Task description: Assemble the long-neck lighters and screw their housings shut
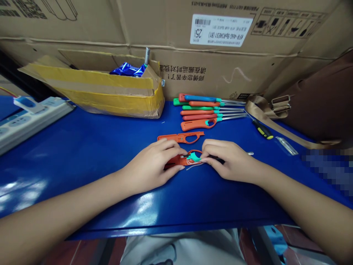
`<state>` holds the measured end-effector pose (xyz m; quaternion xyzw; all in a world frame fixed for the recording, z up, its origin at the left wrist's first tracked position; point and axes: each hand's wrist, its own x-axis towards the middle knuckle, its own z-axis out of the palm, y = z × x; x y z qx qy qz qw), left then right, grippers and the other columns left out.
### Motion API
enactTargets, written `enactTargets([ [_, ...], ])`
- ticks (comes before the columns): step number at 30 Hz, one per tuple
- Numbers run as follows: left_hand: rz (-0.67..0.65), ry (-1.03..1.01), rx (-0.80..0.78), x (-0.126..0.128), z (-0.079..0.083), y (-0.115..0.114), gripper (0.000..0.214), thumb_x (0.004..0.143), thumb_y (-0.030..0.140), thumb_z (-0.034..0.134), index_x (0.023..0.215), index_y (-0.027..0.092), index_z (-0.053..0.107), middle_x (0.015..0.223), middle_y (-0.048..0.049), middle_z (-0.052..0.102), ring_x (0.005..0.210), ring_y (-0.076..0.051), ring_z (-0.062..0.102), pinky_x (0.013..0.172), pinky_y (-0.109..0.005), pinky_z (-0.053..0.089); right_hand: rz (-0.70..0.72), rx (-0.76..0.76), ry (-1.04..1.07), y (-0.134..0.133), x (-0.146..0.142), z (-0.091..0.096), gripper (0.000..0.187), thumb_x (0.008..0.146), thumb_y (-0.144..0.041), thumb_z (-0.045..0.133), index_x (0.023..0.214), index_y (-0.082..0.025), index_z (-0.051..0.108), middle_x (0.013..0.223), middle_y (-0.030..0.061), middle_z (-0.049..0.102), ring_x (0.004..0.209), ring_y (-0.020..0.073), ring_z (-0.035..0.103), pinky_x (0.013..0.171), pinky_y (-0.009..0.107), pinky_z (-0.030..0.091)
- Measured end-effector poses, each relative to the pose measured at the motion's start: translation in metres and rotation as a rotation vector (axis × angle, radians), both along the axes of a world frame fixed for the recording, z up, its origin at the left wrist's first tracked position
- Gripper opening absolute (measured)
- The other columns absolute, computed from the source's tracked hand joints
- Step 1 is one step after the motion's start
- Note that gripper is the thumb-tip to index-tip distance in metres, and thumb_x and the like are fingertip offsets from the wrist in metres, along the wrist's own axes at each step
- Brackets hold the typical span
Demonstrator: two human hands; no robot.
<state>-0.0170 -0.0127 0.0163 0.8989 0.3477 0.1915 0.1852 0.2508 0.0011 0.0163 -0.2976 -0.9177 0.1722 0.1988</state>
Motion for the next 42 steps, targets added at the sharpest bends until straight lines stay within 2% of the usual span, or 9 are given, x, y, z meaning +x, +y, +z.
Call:
enactTargets([
  [7,0.030,-0.012,-0.040,-0.0008,-0.0028,0.0009,0.031,0.095,0.027,0.065,0.125,0.021,0.066,0.120,-0.0077,0.068,0.113,-0.025,0.063,0.098,-0.043,0.053,0.027,0.043,0.027,0.0017,0.0008,-0.0034,0.017,0.101,-0.018,0.052,0.087,-0.018,0.061,0.084,0.0032,0.060,0.078,0.0151,0.057,0.070,0.028,0.042],
  [19,0.003,-0.029,-0.026,0.0000,-0.0009,0.0012,0.027,0.095,0.024,0.065,0.121,0.019,0.067,0.119,-0.0076,0.069,0.111,-0.025,0.063,0.097,-0.042,0.053,0.043,0.108,0.020,0.0048,0.0023,-0.0070,0.017,0.100,-0.017,0.051,0.085,-0.018,0.057,0.082,0.0018,0.058,0.077,0.0151,0.053,0.072,0.030,0.037],
  [29,0.006,-0.029,-0.043,0.0022,0.0011,0.0012,0.026,0.096,0.024,0.062,0.121,0.017,0.068,0.112,-0.0092,0.067,0.104,-0.024,0.063,0.092,-0.042,0.053,0.018,0.146,-0.076,0.0048,0.0018,-0.0031,0.019,0.101,-0.020,0.049,0.086,-0.018,0.061,0.086,0.0032,0.063,0.080,0.0166,0.053,0.075,0.033,0.033],
  [39,0.007,-0.029,-0.049,0.0026,0.0029,0.0010,0.028,0.095,0.023,0.063,0.121,0.016,0.068,0.111,-0.0097,0.066,0.103,-0.025,0.063,0.092,-0.042,0.053,0.082,0.160,-0.060,0.0034,0.0027,-0.0035,0.019,0.102,-0.018,0.049,0.090,-0.017,0.064,0.089,0.0051,0.065,0.082,0.0173,0.055,0.076,0.033,0.035],
  [42,0.010,-0.026,-0.053,0.0026,0.0029,0.0007,0.028,0.095,0.022,0.063,0.122,0.015,0.068,0.112,-0.0103,0.065,0.103,-0.025,0.063,0.092,-0.042,0.053,0.061,0.180,-0.082,0.0032,0.0014,-0.0021,0.019,0.102,-0.018,0.050,0.089,-0.018,0.064,0.088,0.0046,0.066,0.081,0.0172,0.054,0.075,0.033,0.034],
])
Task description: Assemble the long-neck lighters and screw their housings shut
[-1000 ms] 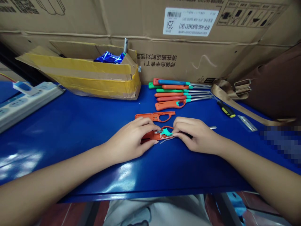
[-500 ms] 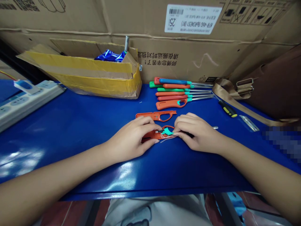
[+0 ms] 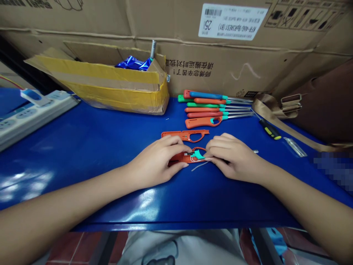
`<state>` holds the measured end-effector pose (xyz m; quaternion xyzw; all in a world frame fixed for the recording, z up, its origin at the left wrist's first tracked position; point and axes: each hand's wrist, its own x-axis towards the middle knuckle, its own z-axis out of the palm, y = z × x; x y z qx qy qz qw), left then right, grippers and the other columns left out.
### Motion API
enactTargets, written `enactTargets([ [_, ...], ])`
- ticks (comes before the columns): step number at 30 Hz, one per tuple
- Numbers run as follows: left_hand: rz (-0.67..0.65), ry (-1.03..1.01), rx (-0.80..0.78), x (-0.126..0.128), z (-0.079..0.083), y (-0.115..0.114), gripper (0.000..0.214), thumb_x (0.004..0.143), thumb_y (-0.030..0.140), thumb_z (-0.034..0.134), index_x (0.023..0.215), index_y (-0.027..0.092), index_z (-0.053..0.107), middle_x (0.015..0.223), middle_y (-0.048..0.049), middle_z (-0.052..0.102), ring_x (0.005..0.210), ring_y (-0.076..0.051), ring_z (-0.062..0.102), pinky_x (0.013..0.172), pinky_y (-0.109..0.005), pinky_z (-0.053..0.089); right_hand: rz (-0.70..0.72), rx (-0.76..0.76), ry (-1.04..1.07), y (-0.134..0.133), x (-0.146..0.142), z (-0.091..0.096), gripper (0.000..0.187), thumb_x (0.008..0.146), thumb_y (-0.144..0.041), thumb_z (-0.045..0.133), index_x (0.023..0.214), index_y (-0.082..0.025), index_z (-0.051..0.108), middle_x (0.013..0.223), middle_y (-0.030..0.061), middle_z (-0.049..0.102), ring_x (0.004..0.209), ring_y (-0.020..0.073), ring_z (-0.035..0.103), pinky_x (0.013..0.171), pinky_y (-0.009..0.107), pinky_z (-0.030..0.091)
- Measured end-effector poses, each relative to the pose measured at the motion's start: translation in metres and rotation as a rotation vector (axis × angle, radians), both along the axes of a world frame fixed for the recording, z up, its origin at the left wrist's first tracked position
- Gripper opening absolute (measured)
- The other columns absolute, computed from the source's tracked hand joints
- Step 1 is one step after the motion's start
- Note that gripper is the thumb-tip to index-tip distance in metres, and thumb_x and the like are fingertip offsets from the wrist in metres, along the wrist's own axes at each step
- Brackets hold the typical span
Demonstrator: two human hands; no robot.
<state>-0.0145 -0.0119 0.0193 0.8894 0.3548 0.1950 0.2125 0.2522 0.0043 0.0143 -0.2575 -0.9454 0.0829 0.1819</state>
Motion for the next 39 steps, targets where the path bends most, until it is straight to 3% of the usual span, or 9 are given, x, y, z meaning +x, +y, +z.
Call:
enactTargets([
  [14,0.006,-0.001,-0.016,0.0005,0.0000,-0.0004,0.029,0.093,0.019,0.063,0.121,0.018,0.067,0.113,-0.0096,0.065,0.105,-0.025,0.063,0.094,-0.041,0.052,-0.060,0.013,-0.038,-0.0047,-0.0023,0.0069,0.019,0.101,-0.019,0.049,0.087,-0.019,0.062,0.085,0.0041,0.065,0.082,0.0181,0.055,0.075,0.033,0.034],
  [26,0.012,0.004,-0.030,0.0001,-0.0018,0.0000,0.031,0.092,0.019,0.064,0.123,0.018,0.066,0.111,-0.0090,0.064,0.105,-0.025,0.062,0.095,-0.043,0.052,0.004,0.112,0.006,-0.0047,-0.0011,0.0055,0.015,0.100,-0.014,0.050,0.091,-0.018,0.062,0.089,0.0059,0.069,0.081,0.0181,0.058,0.073,0.034,0.034],
  [39,0.008,-0.005,-0.025,0.0001,-0.0006,0.0001,0.030,0.093,0.019,0.065,0.122,0.018,0.067,0.110,-0.0085,0.065,0.103,-0.025,0.062,0.093,-0.042,0.052,-0.007,0.105,-0.049,-0.0031,-0.0018,0.0073,0.020,0.101,-0.015,0.049,0.091,-0.018,0.066,0.088,0.0056,0.068,0.081,0.0188,0.055,0.072,0.035,0.033],
])
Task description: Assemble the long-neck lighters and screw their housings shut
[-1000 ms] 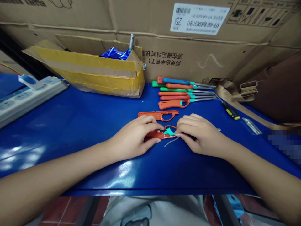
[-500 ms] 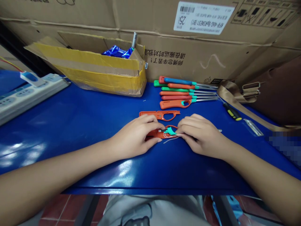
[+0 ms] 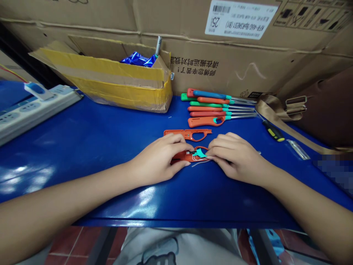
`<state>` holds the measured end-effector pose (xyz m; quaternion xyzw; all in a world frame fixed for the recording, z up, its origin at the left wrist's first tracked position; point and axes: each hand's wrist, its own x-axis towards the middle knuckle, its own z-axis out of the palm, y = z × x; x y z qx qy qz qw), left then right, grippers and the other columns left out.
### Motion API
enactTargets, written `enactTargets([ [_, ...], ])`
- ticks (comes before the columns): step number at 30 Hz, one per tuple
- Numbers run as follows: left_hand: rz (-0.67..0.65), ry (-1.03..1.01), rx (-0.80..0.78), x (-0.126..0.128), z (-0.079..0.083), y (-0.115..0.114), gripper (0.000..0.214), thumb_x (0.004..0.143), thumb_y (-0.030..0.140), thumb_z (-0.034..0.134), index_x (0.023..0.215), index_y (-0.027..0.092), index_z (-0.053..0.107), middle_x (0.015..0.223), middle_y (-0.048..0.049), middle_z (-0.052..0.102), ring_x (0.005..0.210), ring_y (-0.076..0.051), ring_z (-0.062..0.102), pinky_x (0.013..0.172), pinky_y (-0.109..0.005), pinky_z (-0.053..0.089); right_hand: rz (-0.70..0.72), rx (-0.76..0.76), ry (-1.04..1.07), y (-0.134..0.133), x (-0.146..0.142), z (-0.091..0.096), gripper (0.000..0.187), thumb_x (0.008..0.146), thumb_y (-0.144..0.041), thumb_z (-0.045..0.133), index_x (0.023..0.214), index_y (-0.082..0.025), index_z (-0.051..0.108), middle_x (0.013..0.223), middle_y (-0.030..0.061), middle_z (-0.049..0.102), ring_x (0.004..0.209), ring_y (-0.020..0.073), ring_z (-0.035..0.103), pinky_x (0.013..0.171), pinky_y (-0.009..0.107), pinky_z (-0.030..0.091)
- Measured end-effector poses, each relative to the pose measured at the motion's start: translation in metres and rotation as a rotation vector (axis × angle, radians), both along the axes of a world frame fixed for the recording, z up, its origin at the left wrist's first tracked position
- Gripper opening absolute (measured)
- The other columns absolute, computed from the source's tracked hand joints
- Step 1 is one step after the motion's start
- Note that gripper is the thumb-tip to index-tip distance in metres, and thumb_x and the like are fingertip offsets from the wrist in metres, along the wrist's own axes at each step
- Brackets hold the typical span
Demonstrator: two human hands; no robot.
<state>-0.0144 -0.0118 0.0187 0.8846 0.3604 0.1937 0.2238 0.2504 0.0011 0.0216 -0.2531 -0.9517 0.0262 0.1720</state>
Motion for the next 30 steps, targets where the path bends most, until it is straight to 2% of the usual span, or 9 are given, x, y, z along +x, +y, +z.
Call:
enactTargets([
  [5,-0.005,-0.009,0.003,0.0007,-0.0003,0.0002,0.030,0.092,0.019,0.064,0.123,0.018,0.067,0.109,-0.0084,0.065,0.103,-0.025,0.062,0.093,-0.041,0.052,0.030,0.066,-0.042,-0.0005,0.0001,0.0009,0.022,0.100,-0.012,0.048,0.091,-0.017,0.068,0.088,0.0071,0.069,0.080,0.0197,0.054,0.071,0.036,0.033],
  [18,-0.004,-0.013,0.000,0.0011,-0.0019,0.0000,0.031,0.091,0.019,0.067,0.122,0.015,0.068,0.112,-0.0093,0.064,0.104,-0.025,0.062,0.094,-0.042,0.052,0.017,-0.014,0.054,-0.0013,0.0007,-0.0026,0.014,0.100,-0.016,0.053,0.092,-0.017,0.065,0.088,0.0047,0.067,0.082,0.0177,0.055,0.074,0.034,0.035],
  [30,0.002,-0.004,0.027,-0.0005,-0.0028,-0.0009,0.032,0.091,0.016,0.066,0.123,0.018,0.068,0.109,-0.0079,0.065,0.102,-0.025,0.062,0.092,-0.042,0.053,0.044,-0.096,0.064,0.0026,0.0013,-0.0050,0.016,0.100,-0.015,0.052,0.093,-0.018,0.066,0.090,0.0056,0.067,0.083,0.0178,0.057,0.076,0.035,0.037],
])
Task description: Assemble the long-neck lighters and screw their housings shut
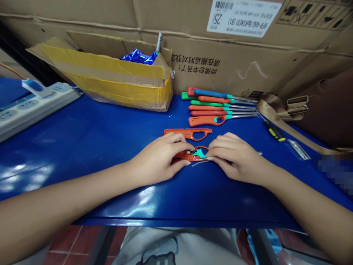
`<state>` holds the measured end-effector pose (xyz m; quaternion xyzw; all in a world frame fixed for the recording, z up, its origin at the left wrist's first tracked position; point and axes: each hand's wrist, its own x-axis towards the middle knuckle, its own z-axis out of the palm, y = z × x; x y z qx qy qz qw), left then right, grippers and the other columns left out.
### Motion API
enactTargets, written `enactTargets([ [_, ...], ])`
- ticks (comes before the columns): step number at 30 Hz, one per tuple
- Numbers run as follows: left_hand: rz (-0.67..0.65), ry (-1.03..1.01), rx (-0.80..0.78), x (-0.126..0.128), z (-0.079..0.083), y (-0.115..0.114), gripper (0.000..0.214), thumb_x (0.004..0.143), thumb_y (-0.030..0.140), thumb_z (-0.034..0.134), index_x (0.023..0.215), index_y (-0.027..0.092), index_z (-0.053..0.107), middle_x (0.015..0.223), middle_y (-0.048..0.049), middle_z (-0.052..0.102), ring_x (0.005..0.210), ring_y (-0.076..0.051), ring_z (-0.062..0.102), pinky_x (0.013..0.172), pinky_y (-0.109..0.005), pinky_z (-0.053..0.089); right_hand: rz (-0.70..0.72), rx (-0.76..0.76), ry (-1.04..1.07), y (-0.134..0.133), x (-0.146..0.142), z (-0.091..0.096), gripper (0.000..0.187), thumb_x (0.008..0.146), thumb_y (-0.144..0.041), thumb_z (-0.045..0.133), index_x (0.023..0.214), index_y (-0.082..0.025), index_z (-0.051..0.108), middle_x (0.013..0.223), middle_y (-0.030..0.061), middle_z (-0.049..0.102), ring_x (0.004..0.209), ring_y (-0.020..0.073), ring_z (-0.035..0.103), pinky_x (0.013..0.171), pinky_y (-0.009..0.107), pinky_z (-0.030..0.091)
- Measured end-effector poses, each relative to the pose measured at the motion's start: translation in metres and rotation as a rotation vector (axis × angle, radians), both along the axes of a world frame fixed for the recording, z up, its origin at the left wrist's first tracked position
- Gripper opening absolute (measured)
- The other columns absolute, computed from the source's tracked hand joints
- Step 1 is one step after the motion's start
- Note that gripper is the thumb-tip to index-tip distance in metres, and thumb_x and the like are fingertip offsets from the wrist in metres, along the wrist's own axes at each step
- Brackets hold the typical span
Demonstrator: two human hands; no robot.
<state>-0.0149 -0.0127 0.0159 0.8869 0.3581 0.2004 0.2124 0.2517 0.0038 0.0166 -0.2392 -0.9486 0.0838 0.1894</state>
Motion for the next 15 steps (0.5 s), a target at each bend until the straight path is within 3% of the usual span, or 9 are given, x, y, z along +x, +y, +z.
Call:
enactTargets([
  [6,-0.008,0.004,0.040,-0.0002,0.0003,-0.0009,0.043,0.094,0.020,0.065,0.137,0.019,0.060,0.118,-0.0099,0.066,0.112,-0.027,0.062,0.097,-0.044,0.052,-0.004,0.010,0.002,-0.0017,0.0013,0.0013,0.015,0.099,-0.016,0.055,0.094,-0.017,0.068,0.090,0.0058,0.068,0.084,0.0179,0.058,0.077,0.035,0.037],
  [15,-0.069,0.067,0.119,-0.0002,-0.0026,-0.0012,0.036,0.100,0.023,0.056,0.136,0.024,0.062,0.104,-0.0065,0.061,0.097,-0.022,0.058,0.088,-0.038,0.051,-0.016,0.095,-0.036,-0.0042,-0.0014,0.0047,0.018,0.098,-0.015,0.055,0.091,-0.016,0.071,0.088,0.0054,0.069,0.079,0.0179,0.055,0.073,0.035,0.036],
])
